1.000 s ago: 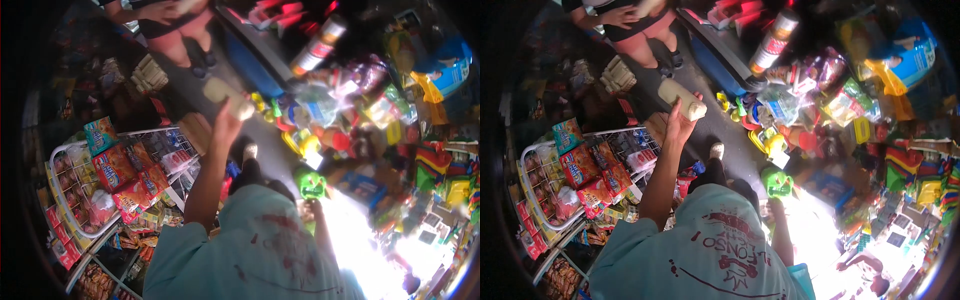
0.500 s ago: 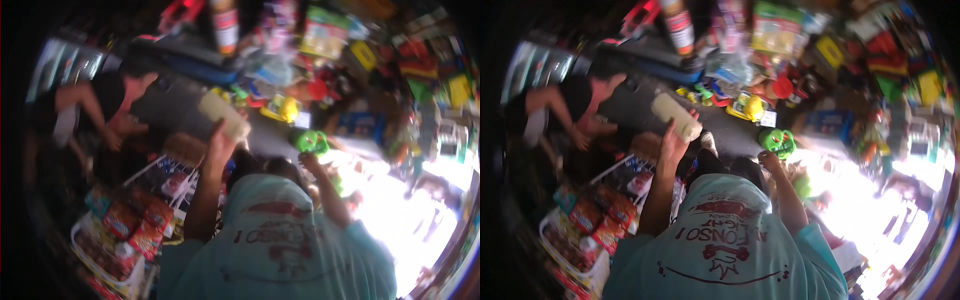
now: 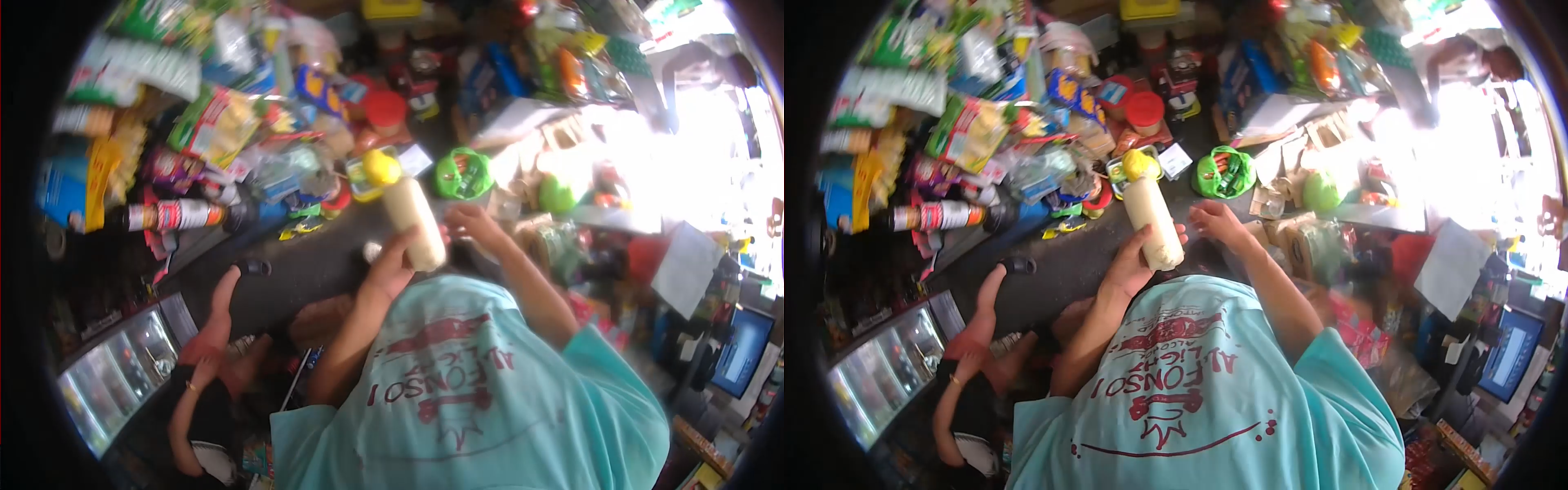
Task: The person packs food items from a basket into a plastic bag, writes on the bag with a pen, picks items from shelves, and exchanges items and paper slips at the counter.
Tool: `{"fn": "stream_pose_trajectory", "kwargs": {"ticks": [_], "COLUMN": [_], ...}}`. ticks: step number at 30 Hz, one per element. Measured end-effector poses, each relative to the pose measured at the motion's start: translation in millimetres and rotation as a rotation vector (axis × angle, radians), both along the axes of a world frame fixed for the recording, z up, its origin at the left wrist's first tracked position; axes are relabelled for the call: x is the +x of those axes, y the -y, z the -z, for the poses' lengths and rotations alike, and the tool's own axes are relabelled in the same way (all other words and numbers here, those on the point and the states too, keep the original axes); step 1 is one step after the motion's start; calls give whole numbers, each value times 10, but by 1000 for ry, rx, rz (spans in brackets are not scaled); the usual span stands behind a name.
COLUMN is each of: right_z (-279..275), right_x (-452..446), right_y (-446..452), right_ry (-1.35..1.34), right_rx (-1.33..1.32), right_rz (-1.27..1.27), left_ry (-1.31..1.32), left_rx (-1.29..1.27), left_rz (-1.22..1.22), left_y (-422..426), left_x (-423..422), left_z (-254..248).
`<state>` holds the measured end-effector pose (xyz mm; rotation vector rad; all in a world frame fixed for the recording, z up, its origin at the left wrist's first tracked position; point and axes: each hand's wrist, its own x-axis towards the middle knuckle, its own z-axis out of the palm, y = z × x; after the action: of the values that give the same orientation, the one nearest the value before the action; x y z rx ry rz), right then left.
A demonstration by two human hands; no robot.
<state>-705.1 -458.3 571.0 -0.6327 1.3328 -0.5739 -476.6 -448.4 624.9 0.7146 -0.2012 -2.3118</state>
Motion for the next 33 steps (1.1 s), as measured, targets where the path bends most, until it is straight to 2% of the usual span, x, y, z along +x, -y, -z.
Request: {"fn": "stream_pose_trajectory", "kwargs": {"ticks": [3,7,10,14,16,22,30,33], "right_z": [-339,-845,-578,-433,-357,-101,-139,40], "right_x": [-392,-1087,-1645,-2126,-2260,-2481,-2793,-3094], "right_y": [195,400,440,497,496,477,361,156], "right_ry": [132,336,294,321,367,581,637,499], "right_rx": [-2,97,87,163,114,192,134,-129], "right_rz": [134,183,68,53,101,333,662,933], "left_ry": [32,55,94,93,68,85,300,397], "left_rx": [-83,-39,7,27,70,289,104,-17], "left_rz": [114,198,229,268,261,289,622,655], "left_y": [154,249,283,344,411,554,938,1174], "left_x": [-673,-1479,-1988,-2459,-2637,-2815,-2662,-2601], "left_z": [-66,-50,54,94,50,-61,39,177]}}
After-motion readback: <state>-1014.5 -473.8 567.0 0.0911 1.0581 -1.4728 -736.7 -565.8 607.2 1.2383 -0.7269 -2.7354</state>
